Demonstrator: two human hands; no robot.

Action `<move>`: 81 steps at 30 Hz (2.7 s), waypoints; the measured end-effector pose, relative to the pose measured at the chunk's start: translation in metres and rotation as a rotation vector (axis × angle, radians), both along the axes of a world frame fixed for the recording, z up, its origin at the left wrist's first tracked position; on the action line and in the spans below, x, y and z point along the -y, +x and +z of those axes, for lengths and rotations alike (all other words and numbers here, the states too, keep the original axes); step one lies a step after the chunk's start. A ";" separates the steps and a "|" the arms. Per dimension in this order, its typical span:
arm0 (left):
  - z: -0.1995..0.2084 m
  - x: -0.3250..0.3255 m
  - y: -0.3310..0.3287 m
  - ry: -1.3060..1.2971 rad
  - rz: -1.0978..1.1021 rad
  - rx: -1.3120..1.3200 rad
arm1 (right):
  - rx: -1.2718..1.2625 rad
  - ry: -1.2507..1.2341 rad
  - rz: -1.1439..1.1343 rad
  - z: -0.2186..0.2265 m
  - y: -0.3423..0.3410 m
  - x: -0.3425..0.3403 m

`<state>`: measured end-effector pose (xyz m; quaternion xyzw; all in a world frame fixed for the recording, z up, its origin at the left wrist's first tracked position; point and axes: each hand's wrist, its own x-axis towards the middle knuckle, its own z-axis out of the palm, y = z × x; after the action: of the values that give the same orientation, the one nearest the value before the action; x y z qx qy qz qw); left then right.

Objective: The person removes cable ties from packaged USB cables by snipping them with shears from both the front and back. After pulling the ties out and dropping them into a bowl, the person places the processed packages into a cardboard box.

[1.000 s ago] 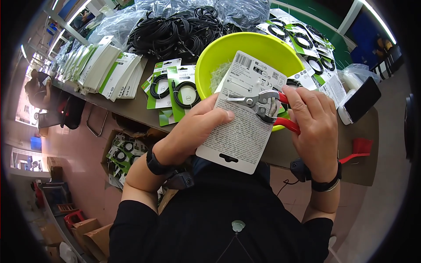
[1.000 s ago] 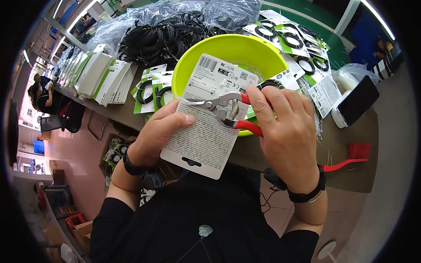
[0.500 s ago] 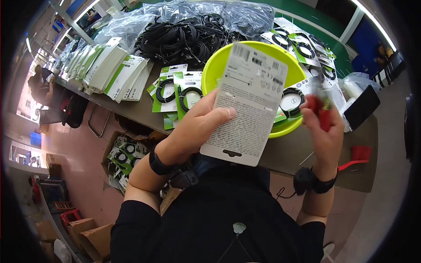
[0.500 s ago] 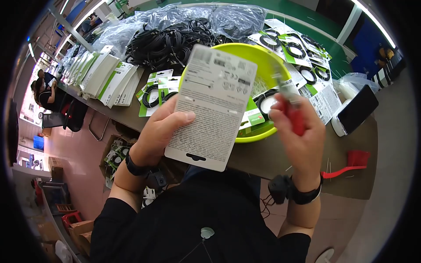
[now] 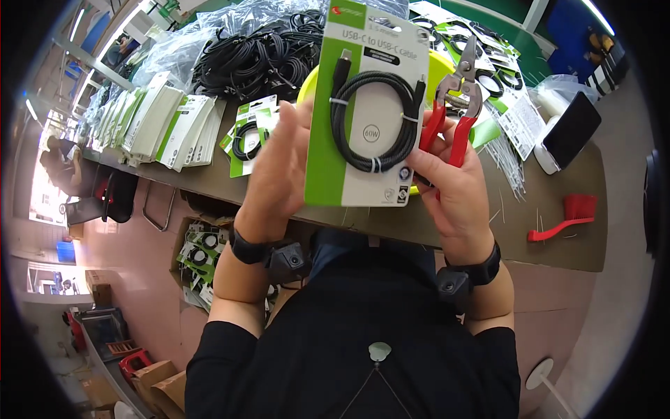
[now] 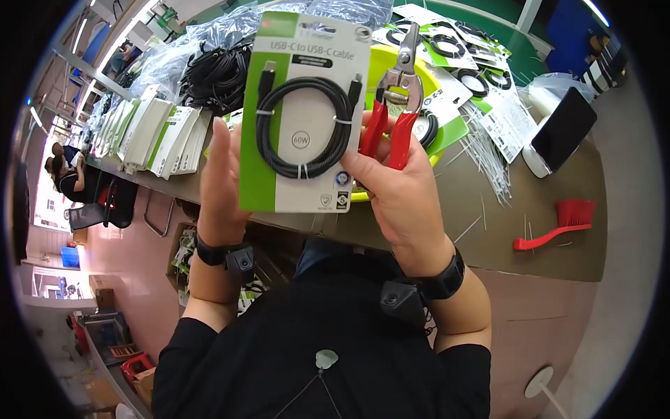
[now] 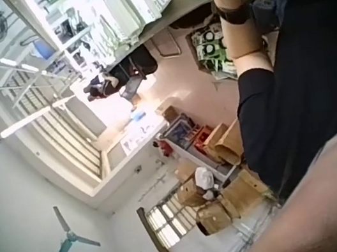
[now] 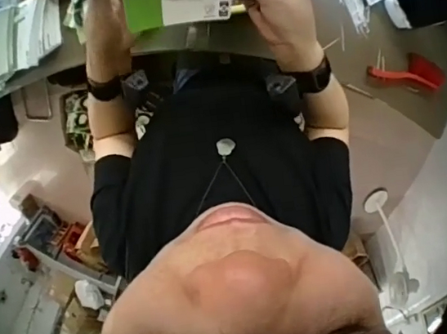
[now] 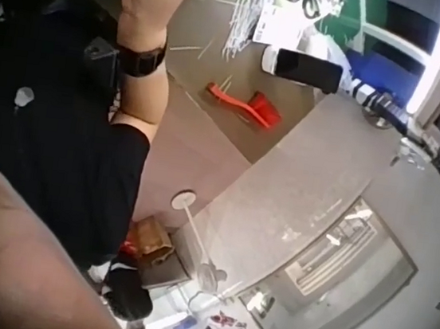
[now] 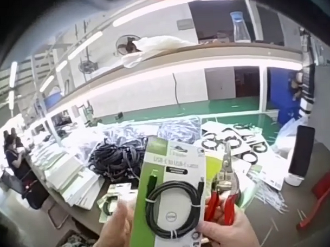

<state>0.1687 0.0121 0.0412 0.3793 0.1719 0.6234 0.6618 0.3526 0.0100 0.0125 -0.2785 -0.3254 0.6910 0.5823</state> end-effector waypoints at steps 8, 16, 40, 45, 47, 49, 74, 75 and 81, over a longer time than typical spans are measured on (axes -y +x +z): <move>-0.008 0.010 -0.014 -0.063 0.093 -0.332 | 0.686 0.336 -0.083 0.005 0.022 0.005; -0.014 0.007 -0.022 0.049 0.295 -0.336 | 1.537 0.862 -0.254 0.011 0.027 0.019; -0.033 0.017 -0.037 0.529 1.015 -1.382 | 1.173 0.966 -0.497 0.004 -0.020 0.007; -0.020 0.004 -0.131 -0.204 0.531 -0.633 | 1.026 0.637 -0.516 0.000 0.014 -0.012; -0.036 -0.005 -0.153 -0.263 0.340 -0.817 | 0.961 0.494 -0.390 -0.005 0.021 -0.017; -0.040 -0.015 -0.151 0.024 0.713 -1.434 | 0.925 0.416 -0.338 -0.013 0.021 -0.019; -0.030 -0.066 -0.043 0.368 0.163 -1.175 | 0.692 0.516 -0.331 -0.025 0.036 -0.004; -0.032 -0.056 -0.038 -0.020 -0.192 -0.491 | 0.689 0.514 -0.313 -0.020 0.038 -0.002; -0.035 -0.013 -0.011 -0.546 -0.530 0.527 | 1.146 0.806 -0.260 0.012 0.050 0.010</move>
<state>0.1580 0.0253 0.0061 0.0506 0.0529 0.4396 0.8952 0.4027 -0.0001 0.0250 -0.3973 -0.7748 0.1866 0.4549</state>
